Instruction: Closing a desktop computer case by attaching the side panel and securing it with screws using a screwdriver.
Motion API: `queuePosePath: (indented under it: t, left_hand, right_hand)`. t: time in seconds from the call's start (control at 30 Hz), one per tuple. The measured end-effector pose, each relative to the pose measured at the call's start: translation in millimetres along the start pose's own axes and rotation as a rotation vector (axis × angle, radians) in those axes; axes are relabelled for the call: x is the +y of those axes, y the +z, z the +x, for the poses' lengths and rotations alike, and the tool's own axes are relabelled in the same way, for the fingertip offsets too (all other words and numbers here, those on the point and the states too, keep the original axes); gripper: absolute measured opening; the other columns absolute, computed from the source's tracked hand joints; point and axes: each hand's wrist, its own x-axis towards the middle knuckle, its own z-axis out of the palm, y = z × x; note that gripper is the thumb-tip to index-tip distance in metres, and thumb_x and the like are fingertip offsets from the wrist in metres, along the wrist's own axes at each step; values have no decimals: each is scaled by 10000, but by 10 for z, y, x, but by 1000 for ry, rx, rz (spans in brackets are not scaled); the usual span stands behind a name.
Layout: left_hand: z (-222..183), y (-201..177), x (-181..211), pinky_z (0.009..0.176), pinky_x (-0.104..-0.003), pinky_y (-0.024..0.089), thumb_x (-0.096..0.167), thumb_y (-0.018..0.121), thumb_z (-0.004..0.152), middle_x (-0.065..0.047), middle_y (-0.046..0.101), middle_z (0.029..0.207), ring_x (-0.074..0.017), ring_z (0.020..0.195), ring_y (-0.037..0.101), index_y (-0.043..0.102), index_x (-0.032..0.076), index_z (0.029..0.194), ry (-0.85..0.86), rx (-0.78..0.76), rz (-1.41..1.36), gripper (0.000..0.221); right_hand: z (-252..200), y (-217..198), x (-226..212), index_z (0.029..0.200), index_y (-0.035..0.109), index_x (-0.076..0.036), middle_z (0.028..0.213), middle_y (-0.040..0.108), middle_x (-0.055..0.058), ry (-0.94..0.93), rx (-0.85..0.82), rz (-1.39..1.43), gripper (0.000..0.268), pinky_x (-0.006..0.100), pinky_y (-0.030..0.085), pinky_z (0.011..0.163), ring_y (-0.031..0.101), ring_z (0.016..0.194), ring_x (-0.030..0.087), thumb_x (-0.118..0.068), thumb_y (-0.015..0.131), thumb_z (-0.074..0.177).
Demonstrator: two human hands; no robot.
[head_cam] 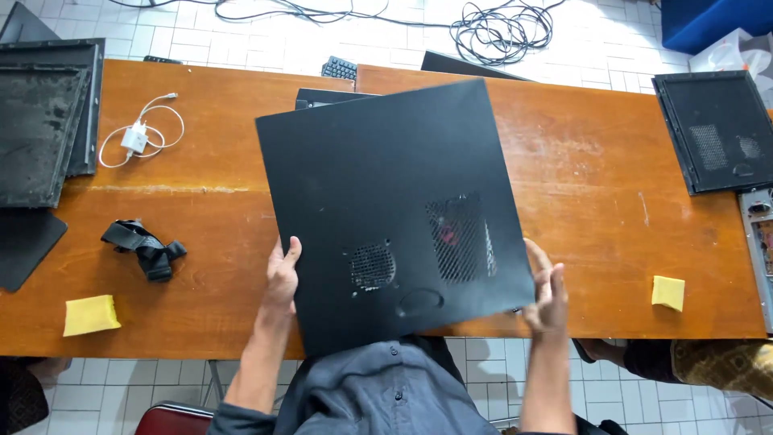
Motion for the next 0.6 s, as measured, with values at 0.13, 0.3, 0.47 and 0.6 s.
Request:
queuePosePath:
  t: [0.13, 0.3, 0.47, 0.6]
  left_hand:
    - [336, -168, -75, 622, -375, 635, 288, 533, 1046, -183, 705, 880, -189, 740, 705, 596, 146, 1372, 14, -75, 47, 361]
    - [891, -501, -565, 661, -311, 594, 507, 522, 1052, -74, 722, 826, -135, 676, 618, 654, 211, 1321, 133, -38, 567, 421]
    - [470, 177, 175, 627, -359, 551, 240, 629, 984, -120, 727, 812, -205, 687, 659, 651, 55, 1307, 340, 183, 788, 373]
    - [676, 104, 90, 701, -339, 577, 227, 720, 902, -74, 785, 945, -201, 771, 719, 727, 95, 1222, 369, 190, 1000, 346]
  right_hand:
    - [94, 342, -348, 1579, 385, -111, 941, 757, 179, 72, -214, -264, 699, 325, 632, 606, 781, 739, 212, -514, 483, 1017]
    - [475, 437, 99, 832, 719, -106, 621, 606, 113, -48, 227, -1106, 447, 423, 457, 528, 557, 580, 270, -488, 631, 1049]
    - [666, 302, 299, 884, 730, -100, 660, 633, 122, -7, 262, -1108, 421, 414, 485, 536, 592, 617, 272, -493, 676, 1024]
    - [460, 865, -85, 1167, 679, -87, 950, 726, 254, 80, 309, -1155, 443, 525, 544, 754, 704, 923, 425, -491, 701, 987]
